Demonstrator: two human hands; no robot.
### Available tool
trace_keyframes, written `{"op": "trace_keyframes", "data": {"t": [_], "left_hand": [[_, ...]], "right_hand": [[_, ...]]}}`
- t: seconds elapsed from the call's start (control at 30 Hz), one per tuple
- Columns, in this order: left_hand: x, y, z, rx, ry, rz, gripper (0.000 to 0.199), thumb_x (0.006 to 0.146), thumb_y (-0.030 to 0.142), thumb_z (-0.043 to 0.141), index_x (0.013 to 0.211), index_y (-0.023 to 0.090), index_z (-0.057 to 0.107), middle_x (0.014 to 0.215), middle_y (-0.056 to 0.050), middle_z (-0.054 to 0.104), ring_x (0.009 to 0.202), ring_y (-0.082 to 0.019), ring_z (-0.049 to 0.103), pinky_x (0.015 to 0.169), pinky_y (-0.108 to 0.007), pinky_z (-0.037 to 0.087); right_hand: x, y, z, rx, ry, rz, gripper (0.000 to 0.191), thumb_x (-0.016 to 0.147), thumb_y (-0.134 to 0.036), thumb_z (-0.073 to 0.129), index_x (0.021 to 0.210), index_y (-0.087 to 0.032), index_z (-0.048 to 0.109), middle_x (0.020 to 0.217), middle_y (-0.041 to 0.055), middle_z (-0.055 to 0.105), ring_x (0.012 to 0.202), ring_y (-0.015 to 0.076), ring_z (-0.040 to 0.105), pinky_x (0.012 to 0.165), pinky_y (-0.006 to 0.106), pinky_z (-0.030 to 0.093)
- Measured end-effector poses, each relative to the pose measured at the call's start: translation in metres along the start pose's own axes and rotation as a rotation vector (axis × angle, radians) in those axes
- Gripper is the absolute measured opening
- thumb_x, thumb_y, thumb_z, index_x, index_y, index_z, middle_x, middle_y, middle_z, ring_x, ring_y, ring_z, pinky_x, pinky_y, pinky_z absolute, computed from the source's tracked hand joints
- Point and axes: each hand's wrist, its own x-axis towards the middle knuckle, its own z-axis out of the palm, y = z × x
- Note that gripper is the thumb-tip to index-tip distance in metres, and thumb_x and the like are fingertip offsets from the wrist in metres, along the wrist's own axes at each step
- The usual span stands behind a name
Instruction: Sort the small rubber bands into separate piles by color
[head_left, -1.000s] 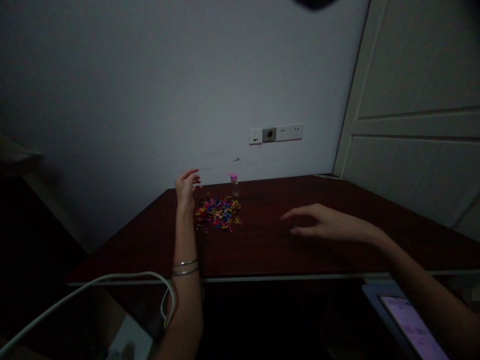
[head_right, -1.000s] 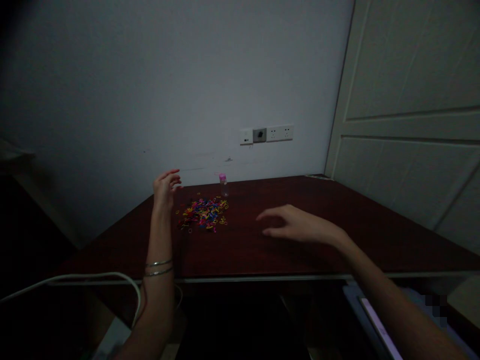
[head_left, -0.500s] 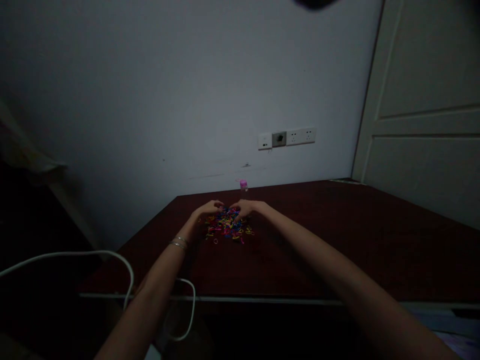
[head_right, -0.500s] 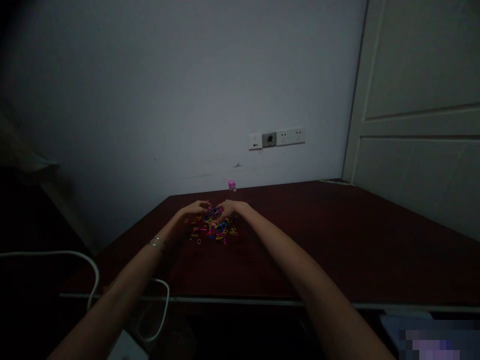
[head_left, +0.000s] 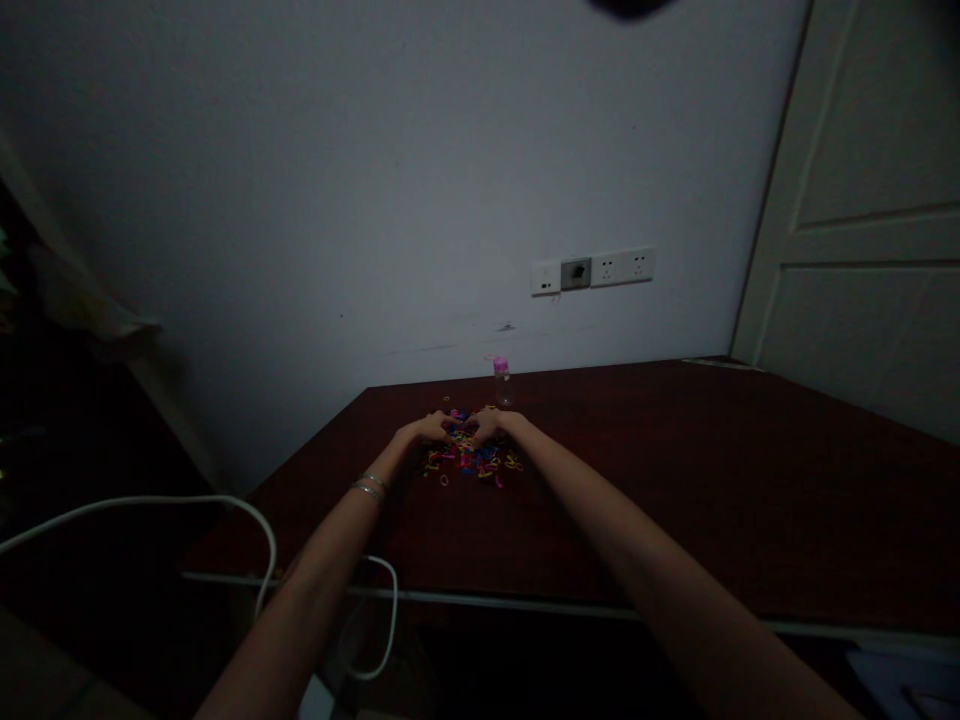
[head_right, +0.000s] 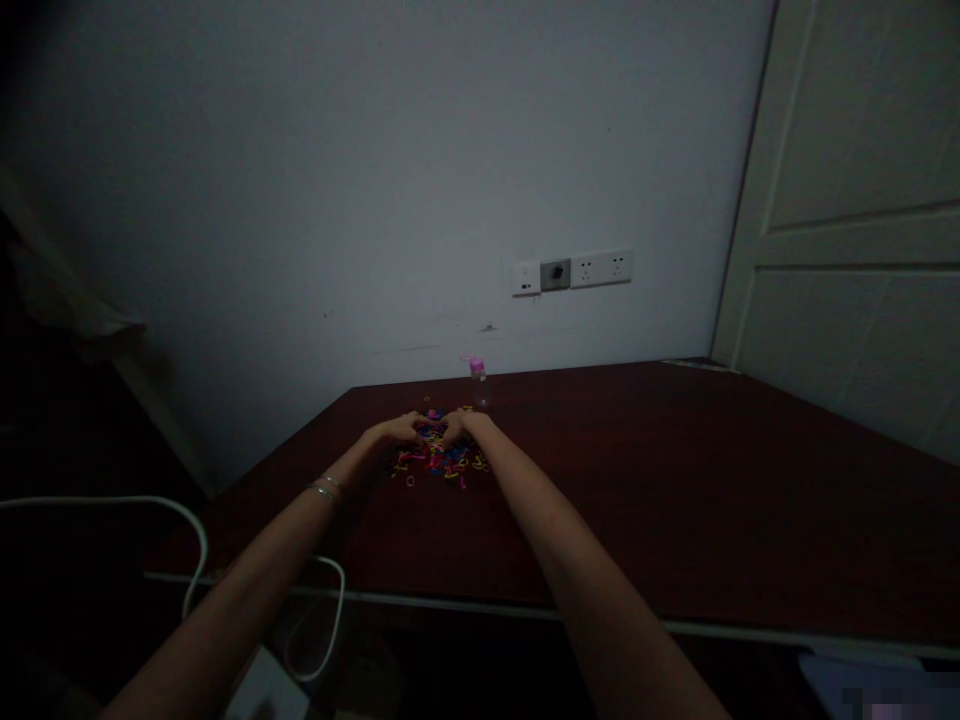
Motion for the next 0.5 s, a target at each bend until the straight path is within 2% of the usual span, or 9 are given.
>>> {"op": "trace_keyframes", "data": {"t": [0.1,0.17,0.37,0.5], "left_hand": [[0.004,-0.002,0.003,0.054,-0.011,-0.006,0.052,0.057,0.019,0.058,0.109,0.016,0.058,0.096,-0.004,0.060,0.087,-0.018,0.054,0.074,-0.022,0.042],[0.006,-0.001,0.006,0.050,0.035,-0.022,0.047,0.057,0.014,0.055,0.103,0.014,0.060,0.087,-0.003,0.061,0.079,-0.016,0.055,0.067,-0.020,0.042],[0.007,0.005,0.011,0.016,0.143,-0.035,0.025,0.057,0.013,0.055,0.080,0.011,0.064,0.067,-0.001,0.058,0.064,-0.012,0.051,0.058,-0.018,0.039],[0.013,0.012,0.012,-0.112,0.202,0.016,0.023,0.058,0.015,0.054,0.079,0.011,0.063,0.063,0.001,0.056,0.059,-0.010,0.049,0.056,-0.018,0.039]], "right_hand": [[0.001,-0.005,0.002,-0.074,-0.069,0.021,0.055,0.045,-0.027,0.073,0.100,-0.022,0.064,0.098,0.0056,0.066,0.083,0.0234,0.062,0.067,0.027,0.048],[-0.001,-0.006,0.004,-0.106,-0.070,0.017,0.045,0.052,-0.025,0.069,0.097,-0.021,0.065,0.095,0.0055,0.067,0.080,0.0211,0.063,0.064,0.024,0.048],[-0.007,-0.006,0.010,-0.145,0.018,-0.017,0.025,0.061,-0.017,0.062,0.086,-0.016,0.067,0.091,0.0080,0.067,0.081,0.0184,0.062,0.064,0.020,0.045],[-0.010,0.001,0.005,-0.115,0.067,-0.026,0.022,0.063,-0.019,0.063,0.085,-0.016,0.066,0.086,0.0066,0.068,0.077,0.0163,0.062,0.060,0.018,0.043]]}}
